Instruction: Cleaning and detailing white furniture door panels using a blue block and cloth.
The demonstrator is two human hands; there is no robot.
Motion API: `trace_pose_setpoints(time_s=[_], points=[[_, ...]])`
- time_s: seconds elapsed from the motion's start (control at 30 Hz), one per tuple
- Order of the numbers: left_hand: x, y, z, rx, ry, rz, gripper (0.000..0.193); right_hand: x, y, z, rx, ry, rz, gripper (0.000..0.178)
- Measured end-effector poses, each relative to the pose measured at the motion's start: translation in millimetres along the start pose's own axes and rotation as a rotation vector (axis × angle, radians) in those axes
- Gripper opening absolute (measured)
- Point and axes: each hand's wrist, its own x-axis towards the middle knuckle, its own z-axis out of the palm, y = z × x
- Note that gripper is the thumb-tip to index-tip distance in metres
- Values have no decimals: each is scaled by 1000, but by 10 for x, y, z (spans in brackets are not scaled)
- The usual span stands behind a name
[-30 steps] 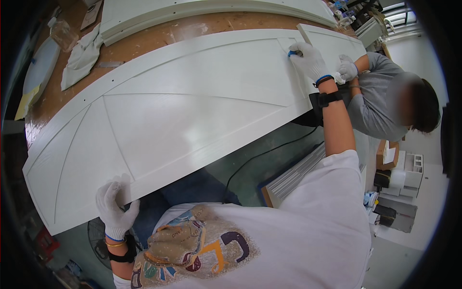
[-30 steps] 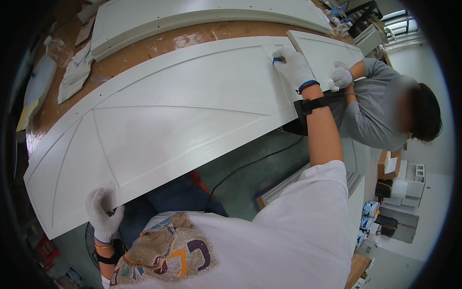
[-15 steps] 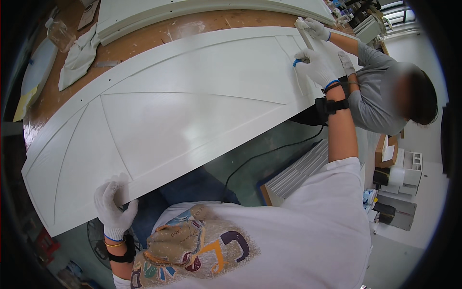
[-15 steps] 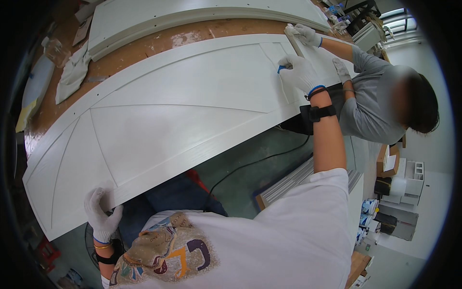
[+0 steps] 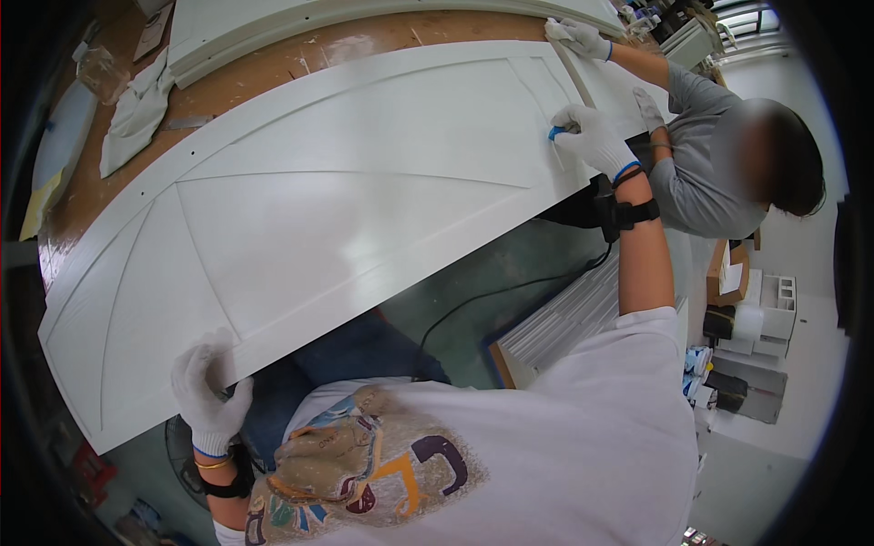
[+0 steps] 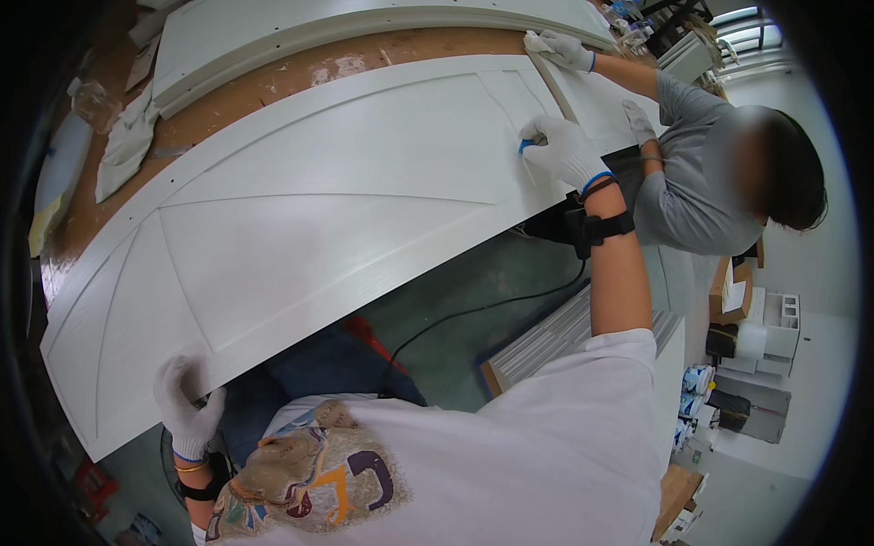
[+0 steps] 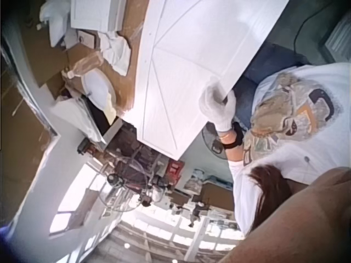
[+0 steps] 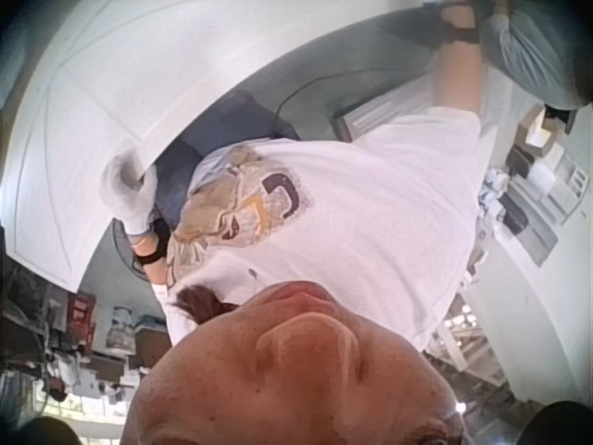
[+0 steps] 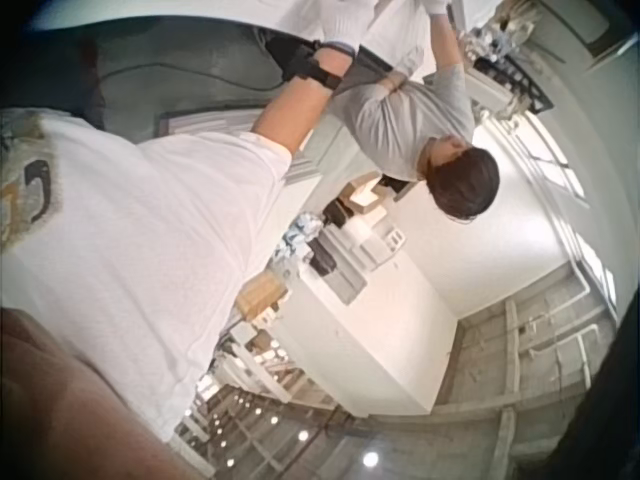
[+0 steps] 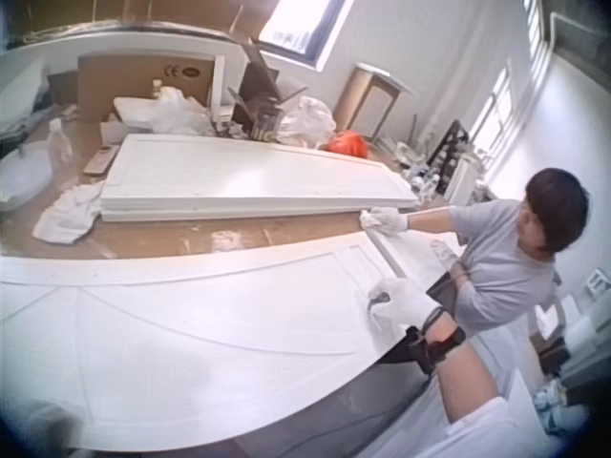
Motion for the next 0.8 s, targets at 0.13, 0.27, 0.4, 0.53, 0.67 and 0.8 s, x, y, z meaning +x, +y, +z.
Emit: trace_pose_setpoints(time_s=[0.13,0.27,0.4,0.53,0.67,0.8], points=[[21,-38,3,-10,-2,22,68,81,69,22,12,72,30,26],[-20,1,1,23,-3,2,69,125,-4,31,-24,143,-55,26],[-2,-2,-4,21,-3,-3,70,35,-30,-6,-57,100,2,25],[-5,15,3,17,5,-10,71,-90,-12,-21,-14,12,31,26],[-4,3,4,23,8,-11,71,-33,12,-10,16,65,15,26],[-3,43,5,36,9,-16,71,66,7,20,-11,189,-59,26]])
